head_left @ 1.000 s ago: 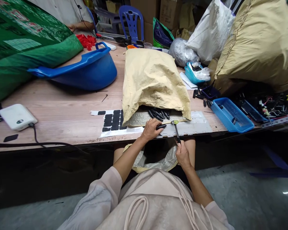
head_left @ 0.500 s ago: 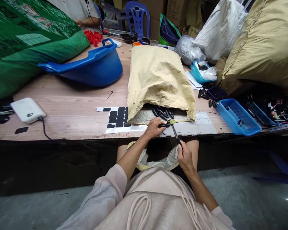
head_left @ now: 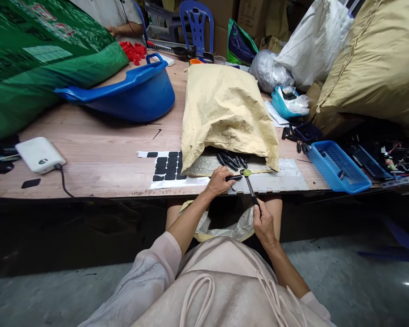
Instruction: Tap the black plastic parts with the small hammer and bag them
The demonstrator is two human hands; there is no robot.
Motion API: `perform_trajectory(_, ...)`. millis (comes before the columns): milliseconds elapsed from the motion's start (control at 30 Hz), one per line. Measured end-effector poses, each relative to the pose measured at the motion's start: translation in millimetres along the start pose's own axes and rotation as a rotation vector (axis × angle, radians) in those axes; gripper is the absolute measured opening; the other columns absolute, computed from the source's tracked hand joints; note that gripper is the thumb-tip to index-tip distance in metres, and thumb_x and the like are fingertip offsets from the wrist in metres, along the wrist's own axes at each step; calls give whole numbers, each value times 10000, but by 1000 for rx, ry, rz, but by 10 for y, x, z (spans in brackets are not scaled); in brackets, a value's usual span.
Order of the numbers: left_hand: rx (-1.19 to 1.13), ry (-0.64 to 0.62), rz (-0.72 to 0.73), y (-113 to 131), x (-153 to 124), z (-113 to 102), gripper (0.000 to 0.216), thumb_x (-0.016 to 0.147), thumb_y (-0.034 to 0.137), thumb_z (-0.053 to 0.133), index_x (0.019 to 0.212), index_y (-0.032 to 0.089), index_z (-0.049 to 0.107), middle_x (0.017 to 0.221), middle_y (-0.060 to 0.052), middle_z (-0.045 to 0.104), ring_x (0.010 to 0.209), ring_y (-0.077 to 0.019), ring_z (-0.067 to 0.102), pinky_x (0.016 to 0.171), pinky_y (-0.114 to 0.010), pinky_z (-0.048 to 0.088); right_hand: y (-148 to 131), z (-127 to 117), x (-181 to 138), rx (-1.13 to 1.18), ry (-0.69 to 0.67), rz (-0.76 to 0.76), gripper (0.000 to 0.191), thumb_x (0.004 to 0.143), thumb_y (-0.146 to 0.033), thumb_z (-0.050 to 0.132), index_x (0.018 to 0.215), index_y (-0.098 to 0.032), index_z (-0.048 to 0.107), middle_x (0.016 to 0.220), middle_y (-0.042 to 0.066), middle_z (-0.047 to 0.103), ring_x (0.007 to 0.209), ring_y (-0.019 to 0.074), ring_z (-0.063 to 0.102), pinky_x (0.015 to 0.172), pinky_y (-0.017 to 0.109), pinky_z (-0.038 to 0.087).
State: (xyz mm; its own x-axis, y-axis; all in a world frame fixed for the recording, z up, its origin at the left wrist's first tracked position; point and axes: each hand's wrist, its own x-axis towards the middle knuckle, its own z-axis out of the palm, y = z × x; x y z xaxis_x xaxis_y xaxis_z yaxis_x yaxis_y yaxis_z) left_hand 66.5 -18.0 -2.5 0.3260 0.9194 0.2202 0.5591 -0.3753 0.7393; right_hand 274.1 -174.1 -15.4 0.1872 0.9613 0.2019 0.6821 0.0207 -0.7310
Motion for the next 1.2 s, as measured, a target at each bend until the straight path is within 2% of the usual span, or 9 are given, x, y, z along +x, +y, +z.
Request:
perform_trajectory(133, 17, -2, -2, 14, -1, -9, 129, 795, 201, 774, 922, 210, 798, 868, -43, 651, 947, -233, 603, 909, -378, 506, 34, 24, -10, -1, -43, 32, 442, 1010, -400, 448, 1281, -161, 701, 1244, 161, 760, 1169, 297, 709, 992, 411, 567)
perform_trajectory(233, 23, -3, 3, 26, -10, -15, 129, 797, 199, 757, 921, 214, 788, 878, -47, 656, 959, -241, 603, 917, -386, 504, 63, 8, 12, 18, 7, 81, 460, 1021, -424, 433, 1300, -163, 688, 1206, 152, 763, 1101, 281, 713, 953, 393, 567)
perform_trajectory(333, 21, 6, 8, 35, -22, -17, 160, 783, 184, 747, 940, 211, 766, 910, -50, 668, 973, -243, 602, 929, -391, 497, 125, -20, 49, 34, 34, 128, 471, 1027, -445, 421, 1283, -148, 683, 1062, 134, 769, 966, 262, 709, 868, 371, 568)
perform_trajectory(433, 28, 1, 10, 33, -22, -13, 171, 781, 180, 749, 949, 213, 738, 929, -48, 680, 969, -242, 599, 918, -387, 486, 210, -18, 78, 51, -10, 176, 468, 1039, -462, 387, 1211, -152, 692, 839, 78, 727, 797, 240, 674, 732, 336, 550)
perform_trajectory(533, 43, -13, 6, 17, -12, -5, 118, 810, 201, 743, 926, 219, 731, 914, -44, 685, 957, -241, 597, 912, -383, 475, 268, 33, 90, 64, -56, 206, 454, 1048, -457, 346, 1140, -172, 688, 748, 46, 676, 697, 223, 630, 666, 319, 522)
perform_trajectory(700, 51, -36, 14, -12, -16, -7, 90, 857, 239, 714, 935, 216, 752, 926, -49, 690, 957, -239, 599, 914, -379, 462, 288, 128, 87, 57, -69, 206, 400, 1041, -427, 338, 1066, -192, 662, 787, 63, 675, 725, 228, 633, 681, 326, 522)
perform_trajectory(967, 77, -63, 16, 19, -16, -46, 123, 917, 266, 655, 974, 218, 752, 961, -59, 686, 993, -248, 589, 913, -385, 445, 316, 151, 92, 67, -74, 204, 370, 1033, -424, 336, 1033, -206, 635, 816, 69, 676, 786, 236, 653, 713, 336, 533)
perform_trajectory(1067, 106, -72, 49, 137, -135, -106, 136, 945, 287, 635, 989, 216, 742, 969, -66, 690, 1003, -254, 592, 917, -400, 443, 315, 162, 96, 76, -57, 211, 365, 1028, -429, 338, 1015, -211, 631, 807, 75, 677, 783, 244, 656, 712, 344, 534)
perform_trajectory(1200, 125, -151, 216, 336, -539, -110, 176, 988, 332, 600, 1032, 211, 719, 998, -70, 692, 965, -232, 616, 895, -377, 467, 322, 175, 94, 92, -58, 215, 365, 1014, -454, 345, 1012, -215, 621, 804, 74, 677, 768, 250, 656, 721, 358, 533)
